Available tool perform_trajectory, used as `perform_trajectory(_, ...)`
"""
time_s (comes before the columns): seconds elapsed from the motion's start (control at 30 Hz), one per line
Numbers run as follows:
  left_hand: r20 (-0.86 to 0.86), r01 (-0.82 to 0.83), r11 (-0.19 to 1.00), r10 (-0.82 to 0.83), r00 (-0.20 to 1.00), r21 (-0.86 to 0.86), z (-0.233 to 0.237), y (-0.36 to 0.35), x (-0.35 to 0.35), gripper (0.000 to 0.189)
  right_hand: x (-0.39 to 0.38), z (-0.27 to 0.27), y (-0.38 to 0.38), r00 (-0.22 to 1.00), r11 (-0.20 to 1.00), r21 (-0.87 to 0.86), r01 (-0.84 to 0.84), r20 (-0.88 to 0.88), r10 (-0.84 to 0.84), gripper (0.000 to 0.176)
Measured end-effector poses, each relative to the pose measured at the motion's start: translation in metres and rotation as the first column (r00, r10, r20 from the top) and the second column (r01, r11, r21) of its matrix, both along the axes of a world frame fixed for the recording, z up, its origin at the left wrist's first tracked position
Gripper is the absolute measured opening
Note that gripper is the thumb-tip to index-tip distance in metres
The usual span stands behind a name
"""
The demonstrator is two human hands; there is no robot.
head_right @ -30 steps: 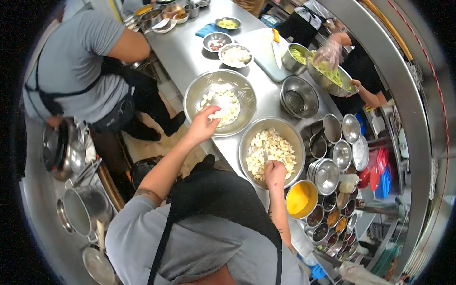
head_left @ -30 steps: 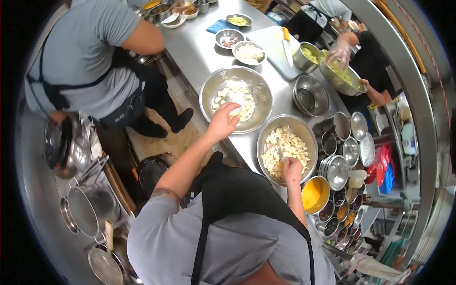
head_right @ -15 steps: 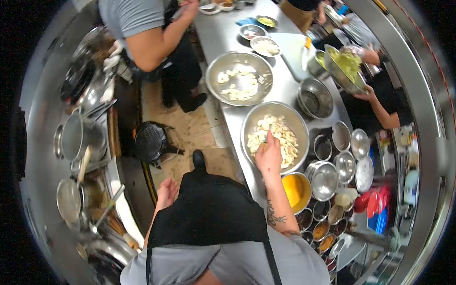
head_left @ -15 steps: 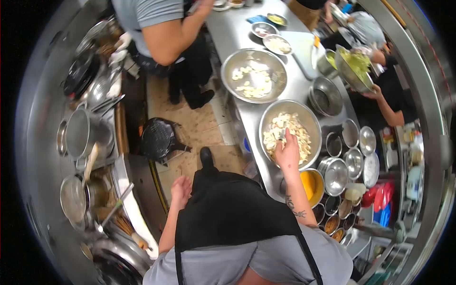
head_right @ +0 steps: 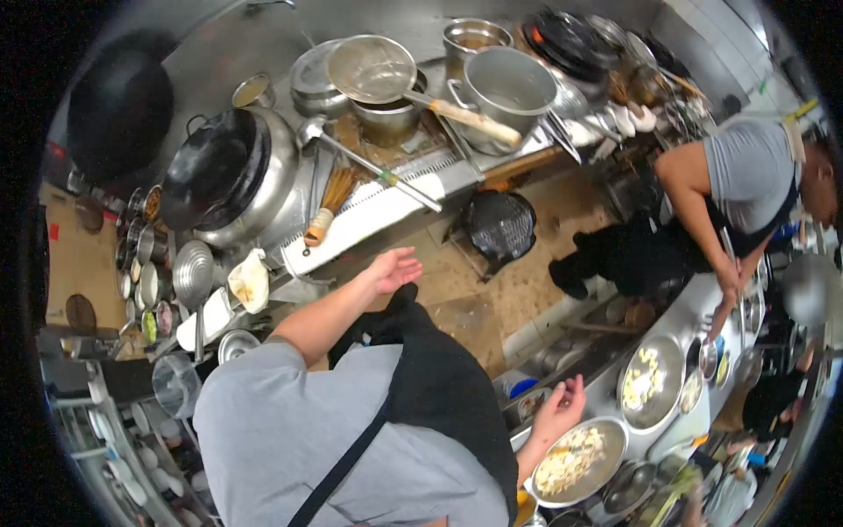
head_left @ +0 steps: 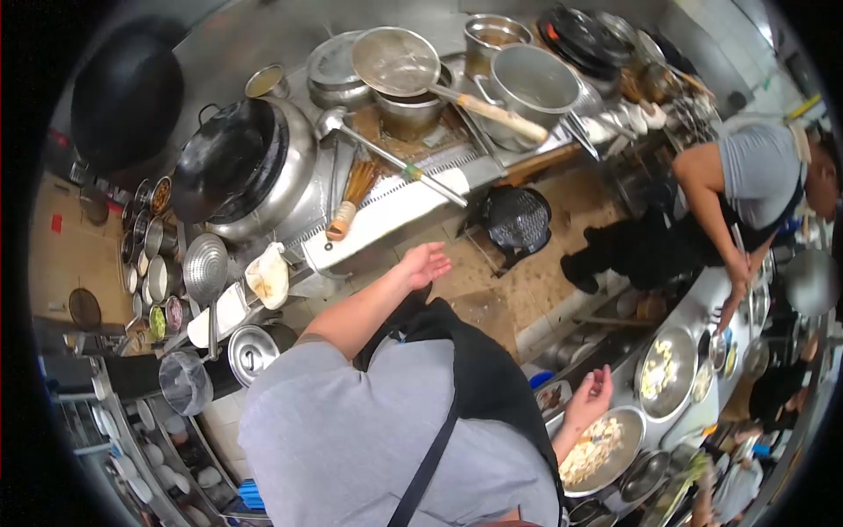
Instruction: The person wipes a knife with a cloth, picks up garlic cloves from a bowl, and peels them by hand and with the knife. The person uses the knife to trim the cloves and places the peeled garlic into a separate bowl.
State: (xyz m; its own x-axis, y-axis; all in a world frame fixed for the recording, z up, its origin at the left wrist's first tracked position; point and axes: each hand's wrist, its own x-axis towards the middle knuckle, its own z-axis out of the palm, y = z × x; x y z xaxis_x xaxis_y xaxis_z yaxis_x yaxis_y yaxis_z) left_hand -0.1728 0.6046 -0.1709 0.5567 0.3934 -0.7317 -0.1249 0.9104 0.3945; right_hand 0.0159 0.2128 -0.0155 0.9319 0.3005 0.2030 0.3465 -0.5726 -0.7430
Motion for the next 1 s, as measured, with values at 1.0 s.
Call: perform_trajectory(1.0,-0.361,-0.045,0.995,0.074,0.929,0.087,-0.107,0.181,0.173,0.03,-0.072,0.014,0.137,0.866,0.873,-0.106,-0.475,-0.234,0.443,0.032)
